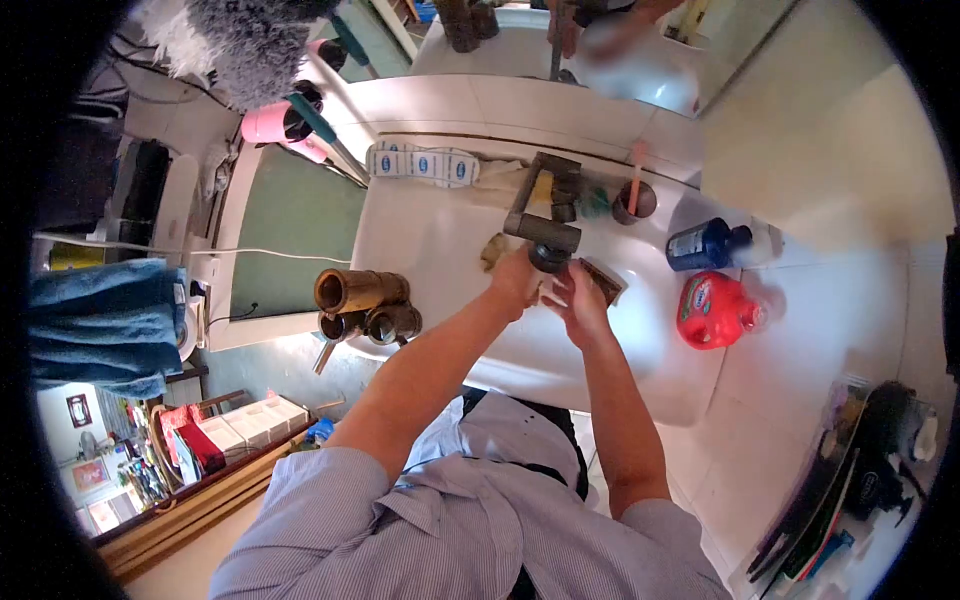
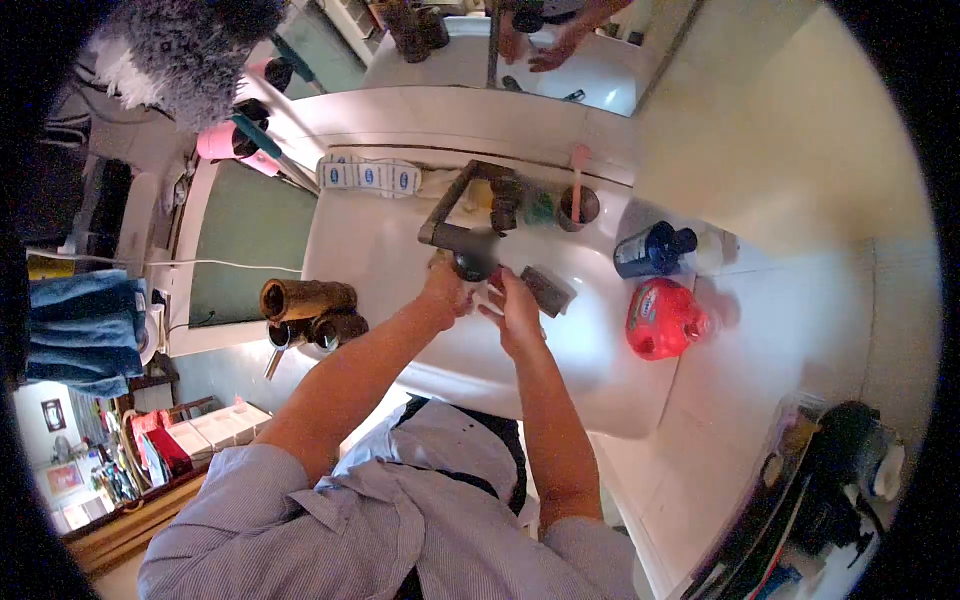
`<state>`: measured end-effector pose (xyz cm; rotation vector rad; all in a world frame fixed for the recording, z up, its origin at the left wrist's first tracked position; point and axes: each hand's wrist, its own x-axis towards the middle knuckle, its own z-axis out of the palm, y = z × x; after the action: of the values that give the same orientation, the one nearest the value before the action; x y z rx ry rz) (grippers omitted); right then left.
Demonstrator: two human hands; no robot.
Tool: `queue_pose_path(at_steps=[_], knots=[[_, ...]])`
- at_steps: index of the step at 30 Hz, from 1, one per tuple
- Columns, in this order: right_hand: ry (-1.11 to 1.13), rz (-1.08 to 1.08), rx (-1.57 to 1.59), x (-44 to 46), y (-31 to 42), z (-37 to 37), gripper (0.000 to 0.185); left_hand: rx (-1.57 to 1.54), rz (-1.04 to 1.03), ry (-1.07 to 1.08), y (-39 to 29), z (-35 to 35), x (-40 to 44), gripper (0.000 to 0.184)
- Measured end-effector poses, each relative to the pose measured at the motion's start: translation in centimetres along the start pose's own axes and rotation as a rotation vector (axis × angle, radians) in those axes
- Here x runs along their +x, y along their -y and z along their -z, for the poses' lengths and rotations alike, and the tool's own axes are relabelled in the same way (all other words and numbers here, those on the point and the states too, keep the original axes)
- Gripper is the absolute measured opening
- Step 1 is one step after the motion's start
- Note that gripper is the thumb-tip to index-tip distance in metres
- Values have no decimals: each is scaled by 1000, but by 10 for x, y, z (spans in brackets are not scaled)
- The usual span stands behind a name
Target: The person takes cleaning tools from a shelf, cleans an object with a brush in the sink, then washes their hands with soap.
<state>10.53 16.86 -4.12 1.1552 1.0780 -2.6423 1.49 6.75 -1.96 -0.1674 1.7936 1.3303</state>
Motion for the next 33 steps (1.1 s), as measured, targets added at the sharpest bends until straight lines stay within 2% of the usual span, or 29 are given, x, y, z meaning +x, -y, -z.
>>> queue_pose_path(at_steps=[2, 4, 5, 6, 8, 10, 12, 13, 15, 16, 18, 19, 21, 22, 23, 24, 25, 26, 27, 28, 30, 31, 33], knots=[[-4, -78, 20, -3, -5, -3, 42, 102, -46, 4, 2, -9, 1, 32], [52, -231, 317, -8, 0, -15, 48, 290, -149, -16, 8, -19, 3, 30], [216, -211, 460, -14, 5, -19, 47, 381, -200, -36, 10, -21, 4, 30], [229, -221, 458, -6, 0, -18, 47, 471, -248, -64, 15, -22, 6, 30], [141, -128, 537, 19, -16, -5, 55, 785, -441, -75, 27, -30, 8, 33], [-128, 127, 386, 39, -27, 6, 53, 1219, -686, -62, 3, -30, -29, 35], [113, 74, 380, 25, -6, -8, 47, 1259, -950, -238, 18, -18, -31, 40], [151, 47, 398, 20, -3, -12, 44, 1269, -918, -286, 19, -12, -31, 40], [203, 9, 400, 14, 0, -20, 40, 1153, -1057, -509, 17, -6, -28, 43], [278, -42, 418, 12, 2, -26, 39, 1153, -1047, -538, 20, -3, -20, 43], [355, -99, 427, 25, -3, -22, 38, 803, -995, -202, 29, 5, -7, 43], [396, -49, 385, 46, -16, -7, 36, 799, -993, -216, 30, 5, -8, 43], [439, -1, 332, 57, -22, 0, 36, 267, -582, -41, 33, 4, -11, 50], [196, 44, 250, 55, -18, -4, 35, 258, -587, -52, 22, 5, -22, 50], [-43, 90, 162, 54, -13, -8, 34, 33, -307, -13, 10, 4, -33, 56], [-30, 88, 147, 38, -1, -25, 34, -194, -29, 28, 0, 5, -42, 62], [-167, 124, -123, 9, 16, -52, 34, -212, -36, 16, -3, 7, -45, 62], [-301, 162, -398, -6, 23, -69, 34, -393, 164, 99, -6, 7, -45, 66], [-202, 173, -299, 8, 15, -48, 38, -576, 361, 185, -8, 7, -43, 70], [-192, 176, -392, 6, 13, -42, 39, -600, 348, 172, -9, 8, -40, 70], [-169, 347, -626, 49, -5, -11, 36, -911, 306, 367, -10, 2, -33, 57], [-88, 434, -611, 41, -4, -9, 37, -943, 288, 356, -7, -6, -24, 57], [84, 570, -672, 5, 12, -30, 36, -1053, 37, 314, 13, -28, 15, 35]])
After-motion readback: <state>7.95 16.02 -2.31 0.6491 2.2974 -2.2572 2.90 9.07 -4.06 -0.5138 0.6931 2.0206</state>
